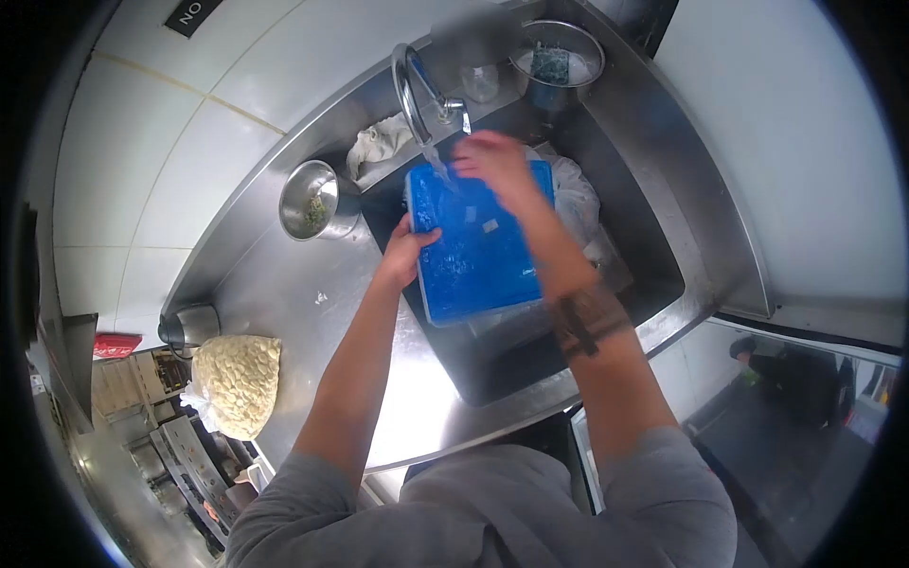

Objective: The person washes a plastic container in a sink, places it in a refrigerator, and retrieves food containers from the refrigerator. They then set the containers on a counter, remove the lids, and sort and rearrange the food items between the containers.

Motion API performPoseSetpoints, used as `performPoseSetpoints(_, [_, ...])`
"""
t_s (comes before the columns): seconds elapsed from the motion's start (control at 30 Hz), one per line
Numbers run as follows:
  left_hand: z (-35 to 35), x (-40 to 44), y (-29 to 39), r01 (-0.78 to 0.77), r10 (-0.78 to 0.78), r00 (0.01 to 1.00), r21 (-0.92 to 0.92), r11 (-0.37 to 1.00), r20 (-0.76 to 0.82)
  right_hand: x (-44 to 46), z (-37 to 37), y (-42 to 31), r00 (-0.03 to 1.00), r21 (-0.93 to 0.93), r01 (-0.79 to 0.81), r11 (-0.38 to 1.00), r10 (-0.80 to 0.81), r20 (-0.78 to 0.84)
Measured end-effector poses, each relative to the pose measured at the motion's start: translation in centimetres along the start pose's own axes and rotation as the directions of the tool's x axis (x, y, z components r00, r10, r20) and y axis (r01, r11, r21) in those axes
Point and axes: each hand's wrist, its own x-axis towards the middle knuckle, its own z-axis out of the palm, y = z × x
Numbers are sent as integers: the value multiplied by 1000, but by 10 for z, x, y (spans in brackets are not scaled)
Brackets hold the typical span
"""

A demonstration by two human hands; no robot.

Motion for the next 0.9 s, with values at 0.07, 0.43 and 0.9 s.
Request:
performPoseSetpoints(0.07, [18, 10, 8, -28, 29, 1000, 189, 982, -5, 21, 54, 13, 984, 74, -167, 983, 162, 80])
performPoseSetpoints(0.43, [125, 67, 83, -208, 107, 974, 975, 78, 199, 83, -2, -24, 865, -914, 90, 395, -487, -125])
performPoseSetpoints(0.9, [33, -35, 12, 59, 136, 973, 771, 634, -187, 76, -8, -14, 976, -593, -203, 779, 112, -186])
